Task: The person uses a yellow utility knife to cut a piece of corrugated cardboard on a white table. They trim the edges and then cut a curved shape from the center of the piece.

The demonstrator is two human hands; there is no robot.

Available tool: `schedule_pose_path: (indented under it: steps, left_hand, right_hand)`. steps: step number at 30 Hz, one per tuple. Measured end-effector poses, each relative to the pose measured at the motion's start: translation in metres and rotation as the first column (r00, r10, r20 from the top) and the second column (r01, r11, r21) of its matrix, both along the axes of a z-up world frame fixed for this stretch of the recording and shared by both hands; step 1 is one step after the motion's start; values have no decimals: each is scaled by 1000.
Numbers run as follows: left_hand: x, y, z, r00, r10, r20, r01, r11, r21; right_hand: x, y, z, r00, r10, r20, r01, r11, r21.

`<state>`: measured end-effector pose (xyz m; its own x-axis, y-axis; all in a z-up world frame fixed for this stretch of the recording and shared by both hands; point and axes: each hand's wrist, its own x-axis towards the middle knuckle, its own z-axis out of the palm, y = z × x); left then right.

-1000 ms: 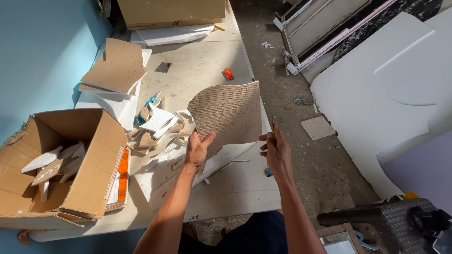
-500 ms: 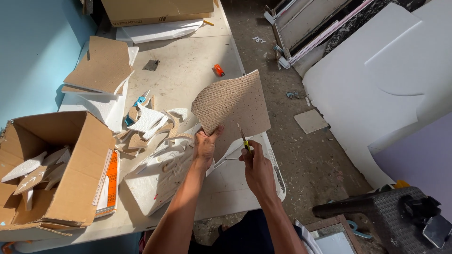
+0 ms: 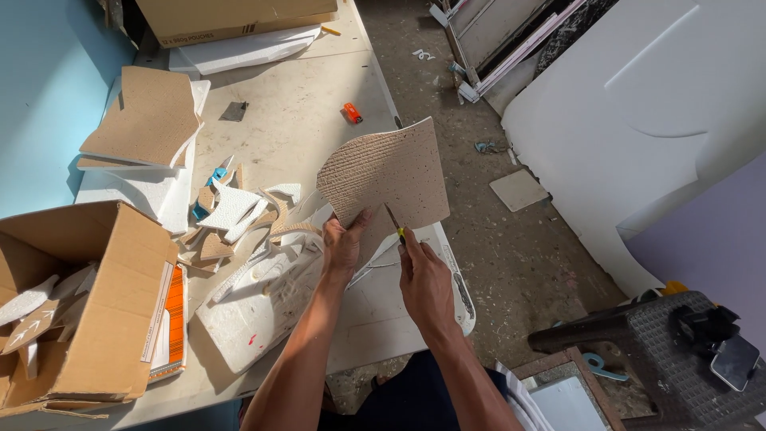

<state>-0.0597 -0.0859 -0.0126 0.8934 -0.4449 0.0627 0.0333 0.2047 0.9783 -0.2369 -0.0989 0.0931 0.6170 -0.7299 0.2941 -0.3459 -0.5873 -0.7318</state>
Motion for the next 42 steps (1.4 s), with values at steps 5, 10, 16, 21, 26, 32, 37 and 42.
schedule_pose_path:
  steps: [5,10,16,21,26,32,37,42]
  left_hand:
    - [-3,0,6,1000,-12,9,12,1000,18]
    - [-13,5,27,1000,-27,3,27,999,42]
    - [-14,4,28,1000,-24,7,24,999,39]
    - [-11,10,27,1000,-18,24,17,999,43]
    - [1,12,2,999,-23,35,21,999,42]
    - [5,5,-10,999,-39,24,38,999,37]
    - [-7,15,21,999,-37,38,34,997,72]
    - [-6,13,20,999,-31,26,28,995,100]
  right_hand:
    - [-5,5,12,1000,15,-27,-16,999,-38]
    - [3,-2,-7,999,-5,-49,4,999,-34]
    - [4,3,-5,1000,1,-26,-3,998,-57]
    - [4,6,-1,1000,-22,-17,20,996,-89]
    - [10,3,-9,998,-10,-56,5,995,-98]
    - [10,0,-4,991,-9,-130,-13,986,-165]
    - [15,-1,13,978,-35,-204,-11,976,-217]
    - [21,-4,26,961,0,-277,-78,959,-271]
